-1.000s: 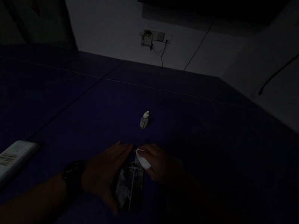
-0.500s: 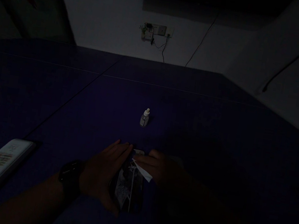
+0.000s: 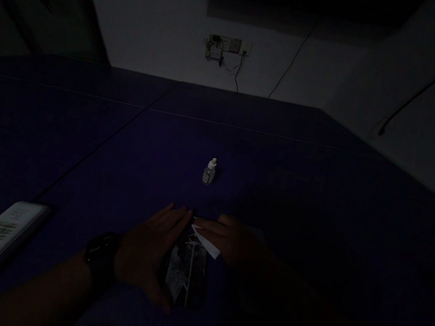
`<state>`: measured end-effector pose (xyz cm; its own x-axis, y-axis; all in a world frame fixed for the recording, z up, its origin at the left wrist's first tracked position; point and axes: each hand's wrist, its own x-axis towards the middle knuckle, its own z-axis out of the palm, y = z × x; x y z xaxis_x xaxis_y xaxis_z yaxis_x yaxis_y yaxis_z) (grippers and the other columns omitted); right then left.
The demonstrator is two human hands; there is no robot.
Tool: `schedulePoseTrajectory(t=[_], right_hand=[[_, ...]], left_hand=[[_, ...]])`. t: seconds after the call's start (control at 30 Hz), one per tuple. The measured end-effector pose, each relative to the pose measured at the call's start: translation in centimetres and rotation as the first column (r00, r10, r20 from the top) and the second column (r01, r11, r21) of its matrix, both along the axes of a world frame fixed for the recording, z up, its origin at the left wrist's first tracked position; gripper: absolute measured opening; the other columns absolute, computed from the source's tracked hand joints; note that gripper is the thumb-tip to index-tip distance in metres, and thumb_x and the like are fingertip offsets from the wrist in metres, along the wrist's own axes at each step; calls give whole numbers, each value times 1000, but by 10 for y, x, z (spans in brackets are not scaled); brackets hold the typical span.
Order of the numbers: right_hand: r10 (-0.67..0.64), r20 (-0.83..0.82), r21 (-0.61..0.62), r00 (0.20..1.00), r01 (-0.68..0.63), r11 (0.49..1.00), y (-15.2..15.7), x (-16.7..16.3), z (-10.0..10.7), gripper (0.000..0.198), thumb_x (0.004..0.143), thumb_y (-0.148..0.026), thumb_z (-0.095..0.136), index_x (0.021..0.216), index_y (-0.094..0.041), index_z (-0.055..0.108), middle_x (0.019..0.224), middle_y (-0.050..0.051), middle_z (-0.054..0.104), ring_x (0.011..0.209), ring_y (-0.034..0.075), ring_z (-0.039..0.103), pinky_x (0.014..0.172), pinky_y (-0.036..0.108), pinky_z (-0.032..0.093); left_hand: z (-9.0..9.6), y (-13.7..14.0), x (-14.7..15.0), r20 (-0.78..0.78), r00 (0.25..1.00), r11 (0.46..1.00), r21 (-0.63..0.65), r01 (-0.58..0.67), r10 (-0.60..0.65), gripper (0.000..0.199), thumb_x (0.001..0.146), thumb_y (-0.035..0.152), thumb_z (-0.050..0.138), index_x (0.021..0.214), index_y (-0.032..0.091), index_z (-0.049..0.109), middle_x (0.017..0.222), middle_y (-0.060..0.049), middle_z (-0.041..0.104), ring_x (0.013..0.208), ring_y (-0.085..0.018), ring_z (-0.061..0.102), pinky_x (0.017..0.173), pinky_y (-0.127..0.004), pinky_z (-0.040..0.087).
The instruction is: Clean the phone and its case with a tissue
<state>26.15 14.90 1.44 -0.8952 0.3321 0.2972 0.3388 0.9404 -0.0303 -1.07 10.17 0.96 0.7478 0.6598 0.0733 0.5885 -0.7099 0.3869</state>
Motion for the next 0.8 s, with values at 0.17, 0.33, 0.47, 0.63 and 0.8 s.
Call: schedulePoseTrajectory(t=[0.17,0.33,0.47,0.63,0.8], right_hand=[[41,31,-16,999,-41,999,0,3,1,35,100,-13,48,130,-11,65,138,12,66,81,20,59,69,33,48],[-14,54,-20,998,15,1000,1,5,3,38,98,-12,51,133,-14,64,139,11,65,81,20,58,71,34,46],[-17,88,1,996,17,1000,5,5,0,39,98,-11,49,133,-17,65,140,9,65,82,21,57,70,36,45],[3,78,-61,997,1,998,0,5,1,43,95,-8,50,134,-19,64,139,9,65,84,21,57,72,36,46],[-86,1,-147,996,85,985,-8,6,11,57,80,-11,63,137,-10,59,140,18,59,113,28,55,93,43,48]], left_hand=[[1,0,0,4,1000,1000,3,-14,14,157,53,92,70,161,17,-15,165,-29,16,149,-51,25,121,-72,16],[0,-1,0,31,999,1000,-4,-6,6,155,54,92,71,161,16,-11,165,-29,16,149,-52,24,121,-71,12],[-1,0,-1,30,1000,1000,-1,0,0,156,53,93,70,161,18,-14,166,-29,14,148,-54,25,120,-73,14],[1,0,0,18,1000,1000,0,5,-5,157,53,92,71,160,18,-15,165,-30,16,147,-55,25,119,-75,16],[-1,0,0,39,999,1000,-6,-7,7,158,51,92,72,161,16,-11,165,-30,17,147,-55,26,119,-74,16]])
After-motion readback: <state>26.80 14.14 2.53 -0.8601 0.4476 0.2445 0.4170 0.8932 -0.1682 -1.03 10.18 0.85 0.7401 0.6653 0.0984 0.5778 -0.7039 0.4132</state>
